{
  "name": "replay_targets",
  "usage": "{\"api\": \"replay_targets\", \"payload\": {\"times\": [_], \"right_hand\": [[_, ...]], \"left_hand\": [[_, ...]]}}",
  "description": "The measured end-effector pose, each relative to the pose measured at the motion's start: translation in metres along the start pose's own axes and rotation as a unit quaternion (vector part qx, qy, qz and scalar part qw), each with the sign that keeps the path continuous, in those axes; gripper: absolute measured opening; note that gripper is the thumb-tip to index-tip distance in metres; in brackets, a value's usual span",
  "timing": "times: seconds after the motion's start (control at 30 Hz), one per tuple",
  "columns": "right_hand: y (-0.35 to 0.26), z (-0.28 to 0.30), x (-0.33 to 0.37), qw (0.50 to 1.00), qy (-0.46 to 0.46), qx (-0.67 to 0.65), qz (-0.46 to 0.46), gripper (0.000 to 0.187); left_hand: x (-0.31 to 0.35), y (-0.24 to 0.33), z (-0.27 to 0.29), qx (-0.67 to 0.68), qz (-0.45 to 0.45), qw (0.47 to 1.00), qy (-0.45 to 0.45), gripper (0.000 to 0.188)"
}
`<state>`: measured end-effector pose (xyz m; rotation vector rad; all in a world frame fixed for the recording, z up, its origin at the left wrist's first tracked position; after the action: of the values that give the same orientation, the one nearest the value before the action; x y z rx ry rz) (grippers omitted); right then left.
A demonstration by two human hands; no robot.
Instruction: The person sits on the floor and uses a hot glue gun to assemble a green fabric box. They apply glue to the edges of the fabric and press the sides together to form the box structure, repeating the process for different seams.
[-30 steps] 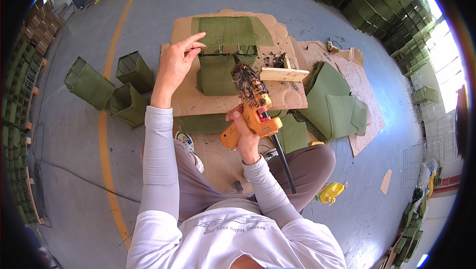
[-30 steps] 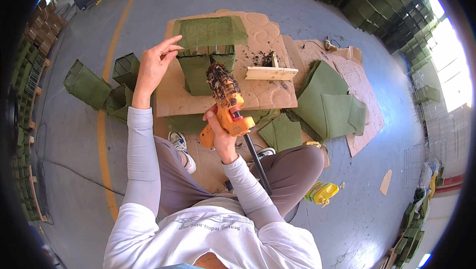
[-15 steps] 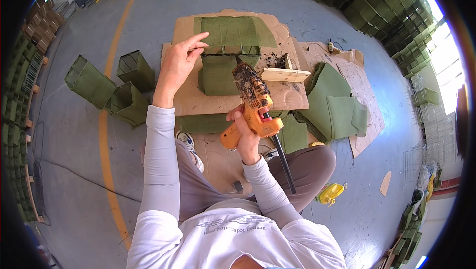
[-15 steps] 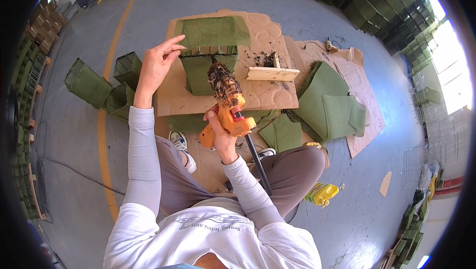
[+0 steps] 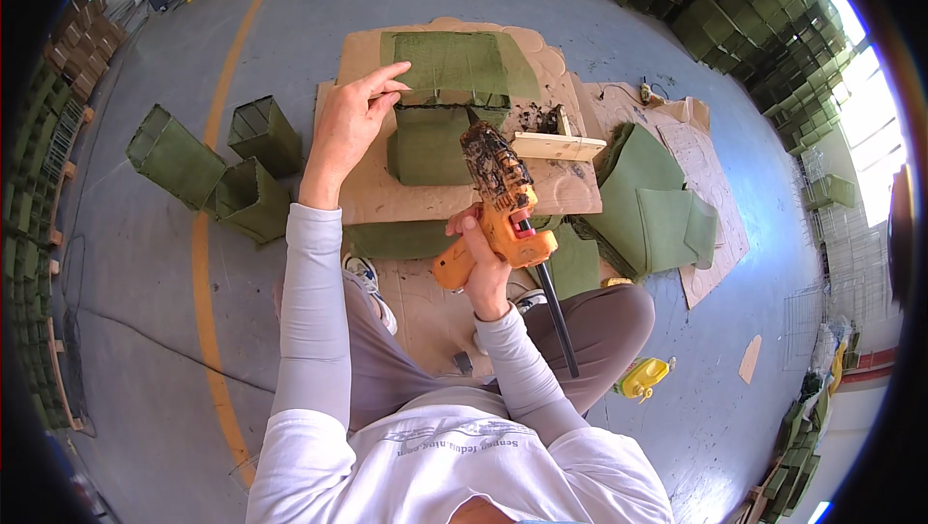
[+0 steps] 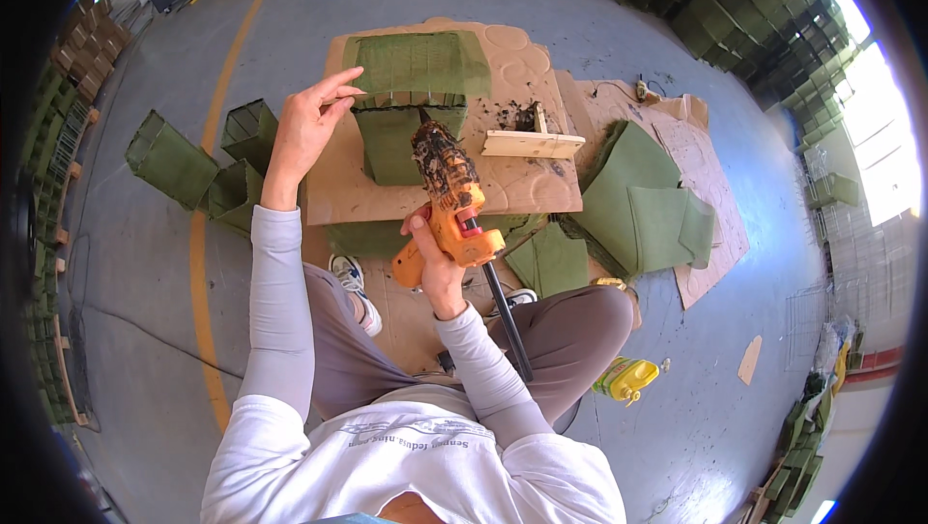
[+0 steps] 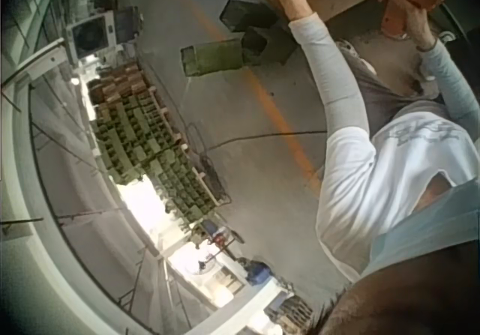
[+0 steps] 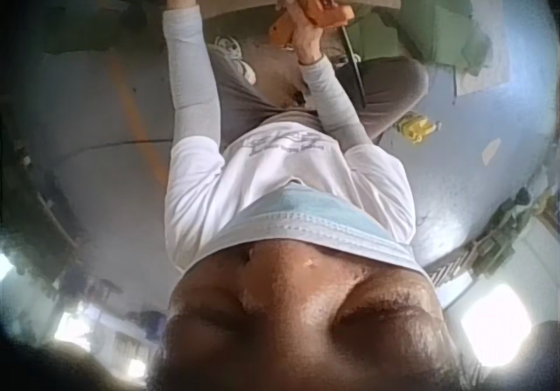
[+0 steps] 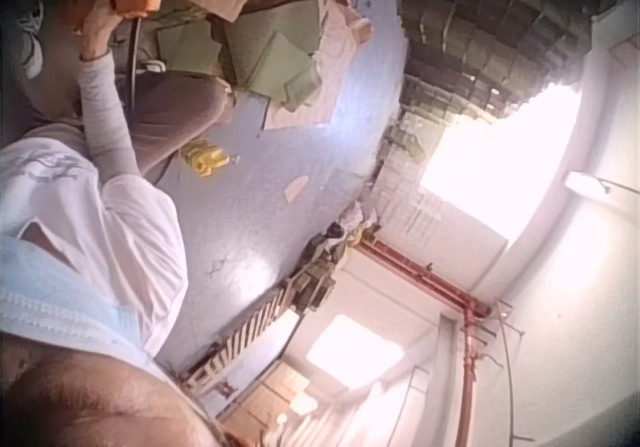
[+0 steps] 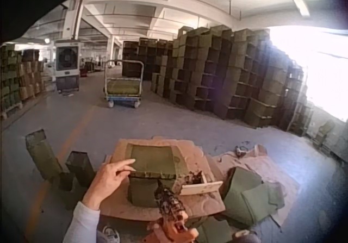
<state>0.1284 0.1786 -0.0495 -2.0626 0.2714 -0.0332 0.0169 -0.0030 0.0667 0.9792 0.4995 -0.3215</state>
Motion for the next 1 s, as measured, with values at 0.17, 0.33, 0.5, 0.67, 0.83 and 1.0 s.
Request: {"api": "replay_targets", "payload": {"times": [0.17, 0.33, 0.5, 0.67, 0.83, 1.0], "right_hand": [[0.0, -0.002, 0.001, 1.0, -0.011, 0.01, 0.001, 0.013], [0.0, 0.001, 0.0, 1.0, -0.001, 0.003, 0.012, 0.013], [-0.001, 0.008, -0.003, 1.0, 0.01, -0.016, 0.02, 0.013], [-0.004, 0.007, -0.004, 1.0, 0.01, -0.015, 0.02, 0.013], [-0.002, 0.002, -0.003, 1.0, -0.003, -0.009, 0.011, 0.012], [0.007, -0.005, 0.001, 0.999, -0.033, -0.003, 0.0, 0.011]], "left_hand": [[0.0, 0.001, -0.001, 0.007, -0.004, 1.0, 0.001, 0.035], [0.001, 0.0, 0.0, 0.012, -0.008, 1.0, 0.003, 0.035], [0.0, 0.001, 0.001, 0.0, 0.004, 1.0, -0.003, 0.035], [0.0, 0.001, 0.001, 0.003, 0.005, 1.0, 0.002, 0.036], [-0.002, 0.002, 0.0, 0.003, -0.001, 1.0, 0.001, 0.035], [-0.001, 0.002, -0.001, -0.014, 0.023, 1.0, -0.015, 0.036]]}}
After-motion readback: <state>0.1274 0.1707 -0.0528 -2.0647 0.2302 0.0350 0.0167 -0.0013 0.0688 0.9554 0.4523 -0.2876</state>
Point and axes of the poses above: each hand's wrist, its own x-axis away from the middle knuckle, its own z-axis out of the back of the hand, y = z × x, the point moved 7 cm from there along -x, towards the middle knuckle, and after that the axes turned 4 degrees about y, right-handed, at the moved point
